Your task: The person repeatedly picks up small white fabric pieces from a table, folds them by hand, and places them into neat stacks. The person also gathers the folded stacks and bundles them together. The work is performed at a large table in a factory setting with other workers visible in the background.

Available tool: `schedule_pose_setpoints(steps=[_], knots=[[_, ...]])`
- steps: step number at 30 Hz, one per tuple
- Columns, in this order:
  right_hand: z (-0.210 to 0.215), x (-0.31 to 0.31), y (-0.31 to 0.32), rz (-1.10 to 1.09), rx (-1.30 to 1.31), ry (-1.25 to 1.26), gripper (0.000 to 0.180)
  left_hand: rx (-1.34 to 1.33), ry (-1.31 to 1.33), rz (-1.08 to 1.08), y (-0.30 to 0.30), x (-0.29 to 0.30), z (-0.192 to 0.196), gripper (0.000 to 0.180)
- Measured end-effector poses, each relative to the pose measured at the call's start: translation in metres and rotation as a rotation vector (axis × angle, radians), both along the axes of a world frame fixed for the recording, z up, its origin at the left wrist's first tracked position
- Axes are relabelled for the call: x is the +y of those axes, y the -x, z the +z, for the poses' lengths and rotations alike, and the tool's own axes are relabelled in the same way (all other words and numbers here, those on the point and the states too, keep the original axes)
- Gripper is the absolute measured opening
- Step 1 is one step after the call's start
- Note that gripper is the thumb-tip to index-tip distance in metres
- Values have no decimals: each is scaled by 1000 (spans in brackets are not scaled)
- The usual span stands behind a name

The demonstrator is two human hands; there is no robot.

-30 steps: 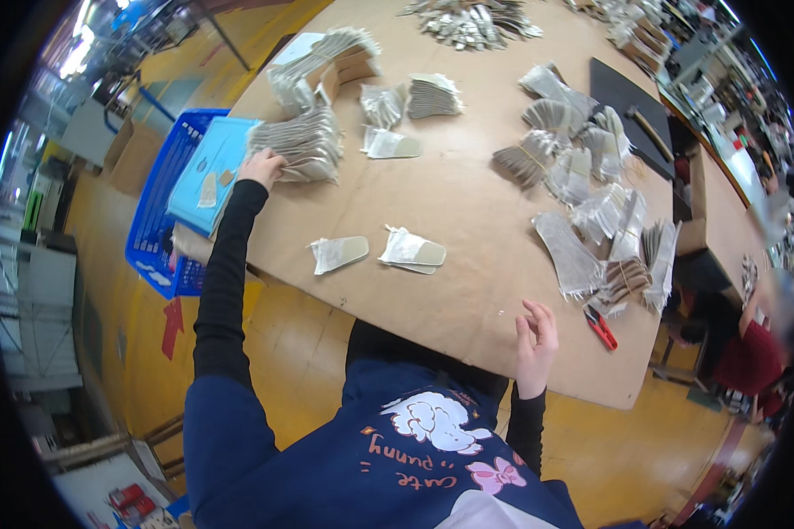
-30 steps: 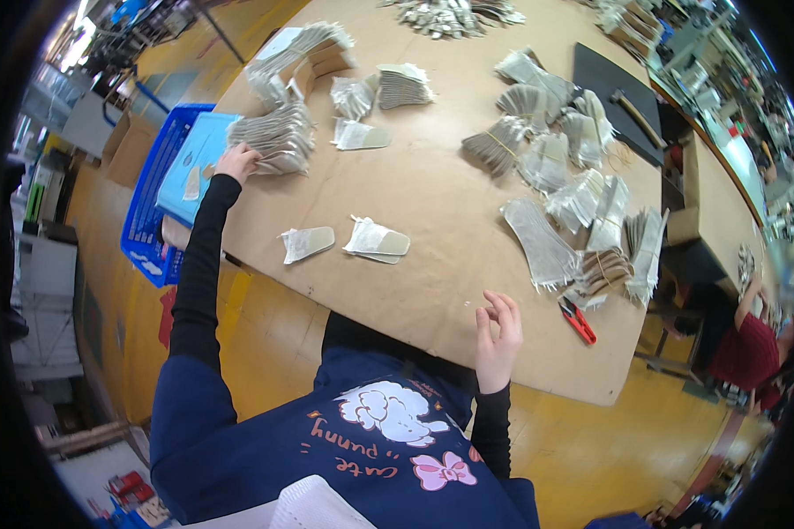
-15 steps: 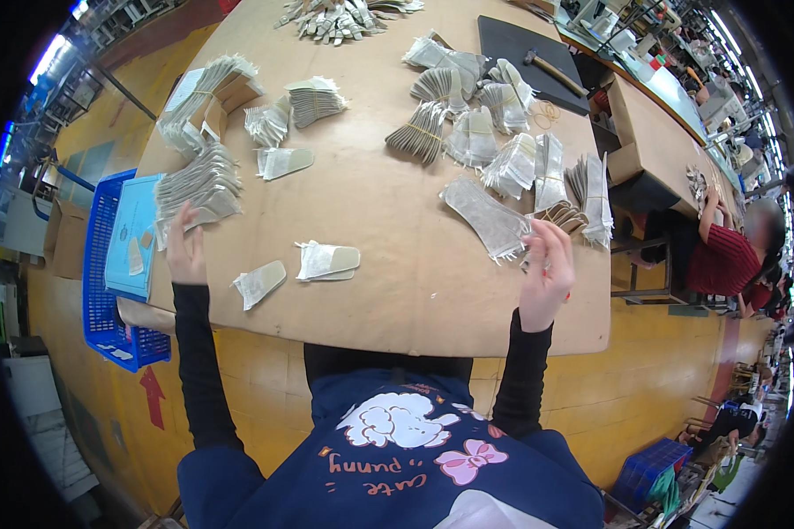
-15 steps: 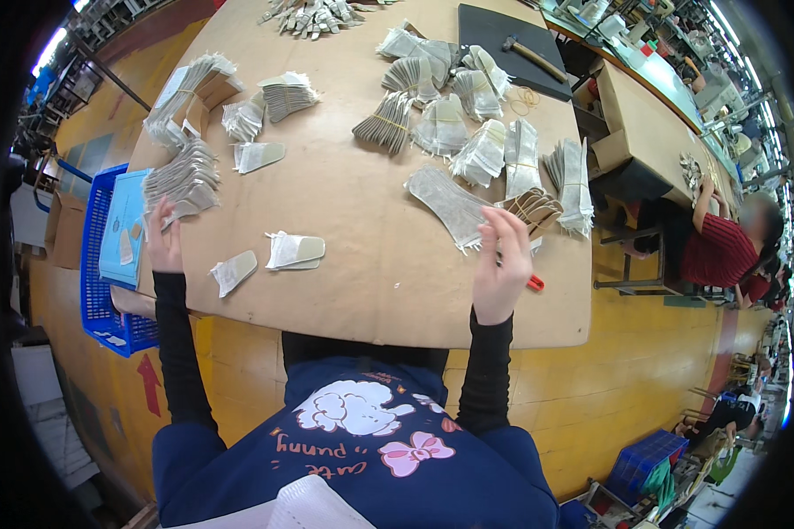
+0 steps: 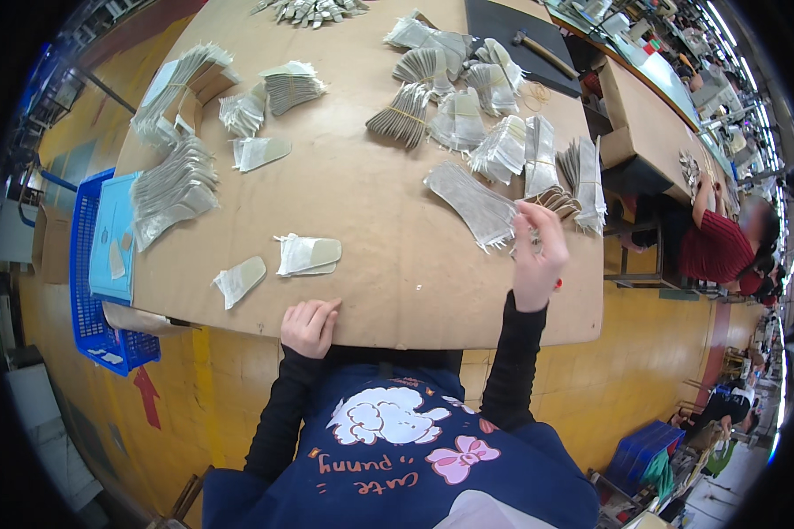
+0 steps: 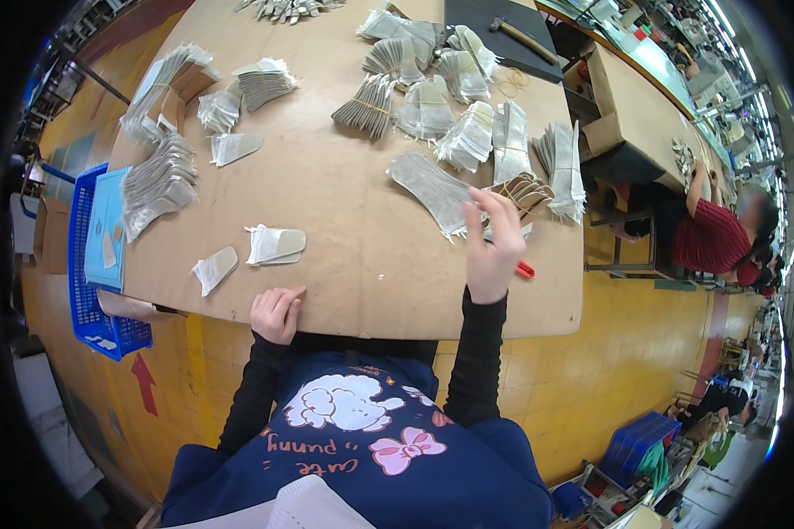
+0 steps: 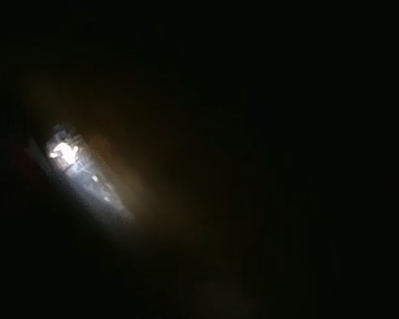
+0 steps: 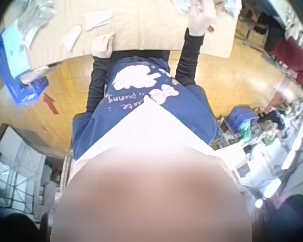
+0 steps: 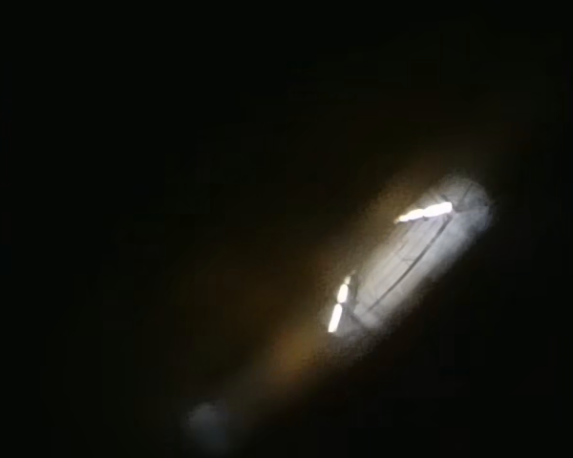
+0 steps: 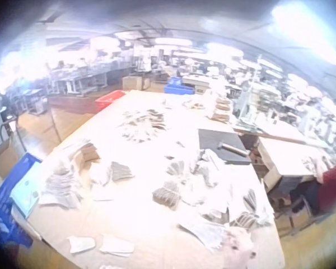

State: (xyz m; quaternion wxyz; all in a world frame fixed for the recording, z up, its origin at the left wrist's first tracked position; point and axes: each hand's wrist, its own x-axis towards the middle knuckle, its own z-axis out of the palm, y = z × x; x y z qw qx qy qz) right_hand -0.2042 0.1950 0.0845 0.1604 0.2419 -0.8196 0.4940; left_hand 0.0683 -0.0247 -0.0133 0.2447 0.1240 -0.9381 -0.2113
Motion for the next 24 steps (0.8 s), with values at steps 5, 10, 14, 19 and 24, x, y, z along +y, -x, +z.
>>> schedule_pose_setpoints(steps=[5,10,14,19,24], knots=[[-51,-41,18,31,74,-480,38,10,38,50,2,1,0,16],[-77,-46,17,-63,47,-603,48,24,44,77,3,4,2,18],[-80,-44,22,-51,115,-545,46,70,45,102,5,5,5,17],[-86,-43,23,-47,52,-653,44,66,40,105,4,5,5,17],[-89,-43,21,-34,197,-638,40,81,46,106,4,5,5,17]])
